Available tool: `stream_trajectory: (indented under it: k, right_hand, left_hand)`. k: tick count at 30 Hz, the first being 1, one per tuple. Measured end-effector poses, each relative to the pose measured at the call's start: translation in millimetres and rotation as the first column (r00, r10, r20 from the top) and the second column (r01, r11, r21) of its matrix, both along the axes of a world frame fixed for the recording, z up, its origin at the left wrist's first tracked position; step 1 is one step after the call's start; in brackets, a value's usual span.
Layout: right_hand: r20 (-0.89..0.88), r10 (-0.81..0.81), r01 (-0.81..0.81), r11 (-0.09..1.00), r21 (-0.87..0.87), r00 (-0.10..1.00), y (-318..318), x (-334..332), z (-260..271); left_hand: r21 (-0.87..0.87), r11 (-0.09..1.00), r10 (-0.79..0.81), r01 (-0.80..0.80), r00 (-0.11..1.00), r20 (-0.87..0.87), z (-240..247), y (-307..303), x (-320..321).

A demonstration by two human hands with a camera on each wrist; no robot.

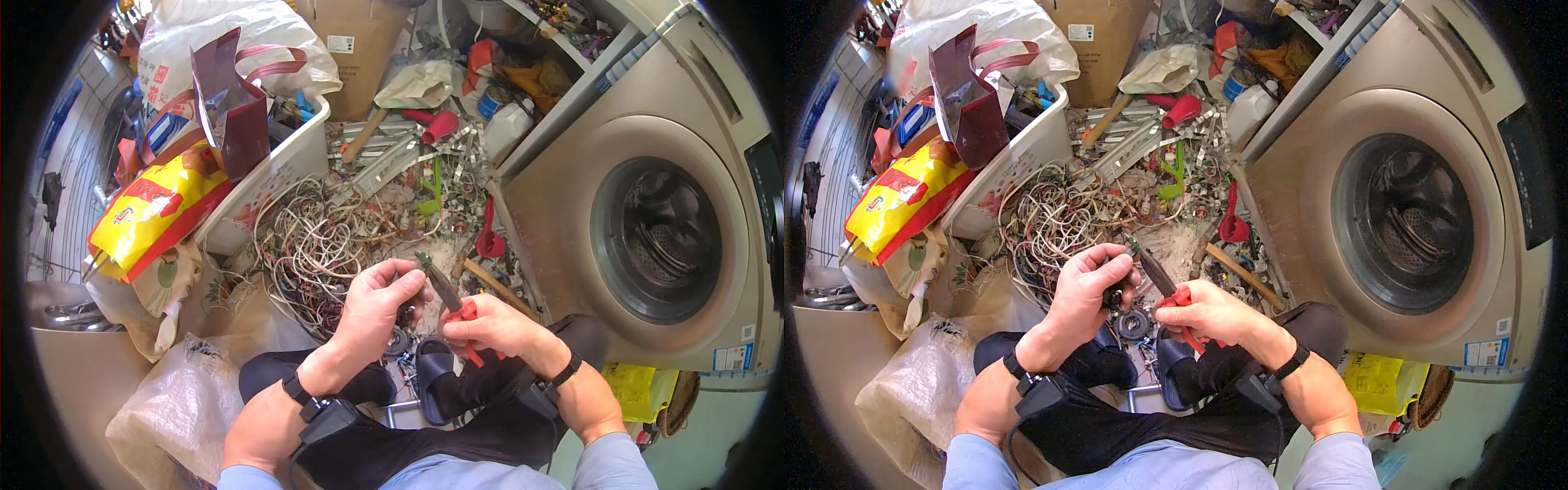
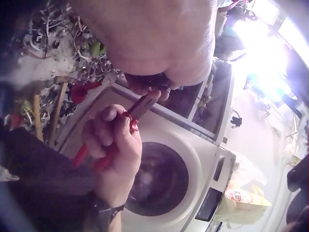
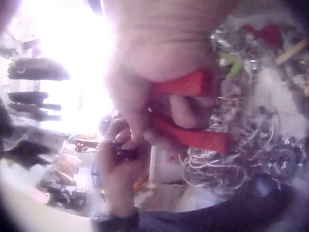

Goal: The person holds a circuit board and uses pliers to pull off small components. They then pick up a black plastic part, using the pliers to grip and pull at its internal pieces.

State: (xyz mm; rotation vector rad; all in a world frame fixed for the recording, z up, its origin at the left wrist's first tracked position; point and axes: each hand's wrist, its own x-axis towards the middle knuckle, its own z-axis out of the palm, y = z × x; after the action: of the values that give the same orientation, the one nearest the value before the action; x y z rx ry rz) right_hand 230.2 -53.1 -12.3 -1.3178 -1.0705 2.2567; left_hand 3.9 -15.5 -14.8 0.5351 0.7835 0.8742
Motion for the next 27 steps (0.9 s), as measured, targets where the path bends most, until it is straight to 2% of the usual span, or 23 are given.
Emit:
stream_trajectory:
  k: [3,4,9,11,15,16,17,19,21,23,25,27]
  right_hand:
    - [0.044,0.047,-0.047,0.999,0.000,0.998,4.1,3.5,4.6]
    - [0.056,0.059,-0.057,0.998,-0.032,0.997,4.4,4.6,8.6]
    - [0.100,0.139,-0.139,0.990,-0.002,0.985,3.9,9.7,9.8]
    - [0.113,0.165,-0.166,0.986,-0.002,0.980,3.7,10.5,10.4]
    - [0.114,0.181,-0.182,0.983,-0.002,0.977,3.7,12.0,15.8]
    - [0.146,0.207,-0.209,0.978,-0.003,0.967,4.6,10.4,22.2]
    - [0.178,0.234,-0.237,0.971,-0.004,0.956,5.8,9.0,25.2]
    - [0.228,0.213,-0.216,0.976,-0.012,0.950,5.9,7.6,23.0]
    - [0.281,0.192,-0.195,0.981,-0.017,0.940,6.1,6.0,20.2]
    - [0.402,0.139,-0.192,0.977,0.096,0.905,4.0,5.1,14.8]
    - [0.444,0.093,-0.183,0.969,0.164,0.891,-0.7,2.6,6.4]
    - [0.541,0.053,-0.279,0.896,0.346,0.840,-1.5,2.6,0.2]
  left_hand:
    - [-0.042,0.999,-0.002,0.002,1.000,0.000,-0.9,2.5,-6.1]
    - [0.020,1.000,0.024,-0.022,0.992,-0.126,-0.7,3.3,-6.6]
    - [0.150,0.987,0.087,-0.059,0.978,-0.189,1.2,8.1,-12.9]
    - [0.209,0.968,-0.098,0.142,0.973,-0.207,-0.1,7.9,-19.2]
    - [0.207,0.965,-0.090,0.159,0.947,-0.307,9.2,8.9,-18.2]
    - [0.273,0.945,-0.059,0.182,0.912,-0.405,7.2,9.5,-18.1]
    - [0.271,0.945,-0.058,0.182,0.911,-0.408,4.3,9.1,-17.4]
    - [0.169,0.984,-0.005,0.062,0.948,-0.317,-1.9,8.5,-16.0]
    - [0.156,0.987,0.006,0.046,0.949,-0.316,-7.9,9.9,-16.2]
    - [0.128,0.984,0.152,-0.121,0.951,-0.268,-11.3,9.1,-12.2]
    - [0.151,0.979,0.173,-0.134,0.943,-0.285,-12.0,10.3,-12.5]
    - [0.233,0.964,0.213,-0.127,0.896,-0.390,-13.8,11.5,-11.0]
